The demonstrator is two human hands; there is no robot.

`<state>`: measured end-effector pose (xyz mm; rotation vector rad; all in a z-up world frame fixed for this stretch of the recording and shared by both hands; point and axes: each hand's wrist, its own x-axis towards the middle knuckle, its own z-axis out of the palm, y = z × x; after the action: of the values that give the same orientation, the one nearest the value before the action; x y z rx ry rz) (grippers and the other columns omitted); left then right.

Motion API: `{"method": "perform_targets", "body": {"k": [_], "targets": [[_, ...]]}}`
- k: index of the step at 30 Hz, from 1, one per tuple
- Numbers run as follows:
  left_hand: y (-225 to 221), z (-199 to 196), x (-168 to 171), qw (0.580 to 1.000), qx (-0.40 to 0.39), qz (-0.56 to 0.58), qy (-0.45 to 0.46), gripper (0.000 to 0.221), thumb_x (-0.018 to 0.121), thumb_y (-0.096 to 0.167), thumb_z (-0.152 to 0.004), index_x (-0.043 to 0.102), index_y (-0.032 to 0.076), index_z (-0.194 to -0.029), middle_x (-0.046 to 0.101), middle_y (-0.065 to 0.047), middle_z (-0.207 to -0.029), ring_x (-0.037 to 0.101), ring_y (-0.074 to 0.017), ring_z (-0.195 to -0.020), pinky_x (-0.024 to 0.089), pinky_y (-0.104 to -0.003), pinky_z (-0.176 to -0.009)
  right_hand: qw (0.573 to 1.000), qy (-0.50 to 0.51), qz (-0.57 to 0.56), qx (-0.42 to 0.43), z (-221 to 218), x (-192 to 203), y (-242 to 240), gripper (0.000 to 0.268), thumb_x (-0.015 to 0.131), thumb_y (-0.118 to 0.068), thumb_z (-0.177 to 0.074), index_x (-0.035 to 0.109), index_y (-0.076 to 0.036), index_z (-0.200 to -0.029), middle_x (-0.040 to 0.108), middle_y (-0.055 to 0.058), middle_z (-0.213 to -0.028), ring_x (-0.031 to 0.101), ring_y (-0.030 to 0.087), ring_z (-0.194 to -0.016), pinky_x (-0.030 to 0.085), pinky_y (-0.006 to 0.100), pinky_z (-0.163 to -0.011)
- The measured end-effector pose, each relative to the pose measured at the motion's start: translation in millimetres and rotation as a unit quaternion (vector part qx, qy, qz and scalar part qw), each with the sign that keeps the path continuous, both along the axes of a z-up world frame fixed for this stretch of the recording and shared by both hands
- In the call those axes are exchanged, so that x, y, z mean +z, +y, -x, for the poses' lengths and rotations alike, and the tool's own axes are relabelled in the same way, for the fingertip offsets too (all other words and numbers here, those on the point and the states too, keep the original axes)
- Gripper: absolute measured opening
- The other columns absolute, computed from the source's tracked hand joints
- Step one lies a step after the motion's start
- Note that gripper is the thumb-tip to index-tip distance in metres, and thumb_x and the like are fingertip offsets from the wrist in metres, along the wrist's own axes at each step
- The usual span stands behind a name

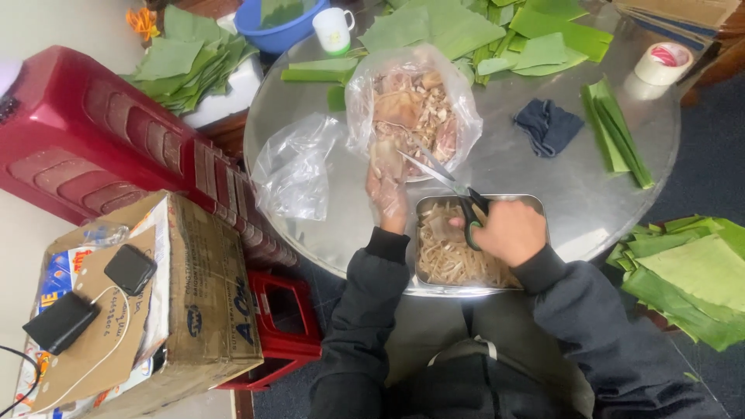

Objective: Using scissors to cut dried shredded food ingredients into smaller lengths in a metal tray.

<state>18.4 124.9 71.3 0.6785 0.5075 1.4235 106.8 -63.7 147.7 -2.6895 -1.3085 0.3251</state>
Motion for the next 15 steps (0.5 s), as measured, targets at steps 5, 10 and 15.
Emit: {"method": "perform_targets", "body": {"k": [5, 10, 15], "targets": [[43, -17, -82, 0.994, 0.039, 0.022, 0.101, 0.043, 0.063, 0.026, -0.105, 0.056, -0.001, -0.137, 0.066, -0.031, -0.117, 0.07, -0.0287, -0.091, 0.068, -0.042, -0.073, 0.999, 0.041, -0.012, -0.015, 7, 14, -12, 0.048, 0.073, -0.04, -0.08, 0.079, 0.003, -0.101, 0.075, 0.028, -0.097, 0.073, 0.047, -0.103, 0.058, 0.053, -0.087], [52, -26, -133, 0.999, 0.006, 0.001, 0.042, 0.03, 0.06, 0.025, -0.107, 0.062, 0.003, -0.128, 0.072, -0.019, -0.107, 0.073, -0.022, -0.088, 0.066, -0.037, -0.075, 0.998, 0.039, -0.037, -0.012, 1, 4, -19, 0.047, 0.074, -0.042, -0.079, 0.08, 0.002, -0.096, 0.075, 0.026, -0.089, 0.073, 0.046, -0.099, 0.059, 0.05, -0.083], [27, -27, -155, 0.997, -0.049, 0.013, 0.059, 0.028, 0.063, 0.03, -0.106, 0.067, 0.007, -0.121, 0.073, -0.01, -0.1, 0.069, -0.0147, -0.083, 0.064, -0.032, -0.073, 0.989, 0.139, -0.054, -0.016, 18, 0, -30, 0.06, 0.072, -0.047, -0.079, 0.077, 0.01, -0.096, 0.074, 0.033, -0.093, 0.069, 0.051, -0.106, 0.056, 0.056, -0.089]]}}
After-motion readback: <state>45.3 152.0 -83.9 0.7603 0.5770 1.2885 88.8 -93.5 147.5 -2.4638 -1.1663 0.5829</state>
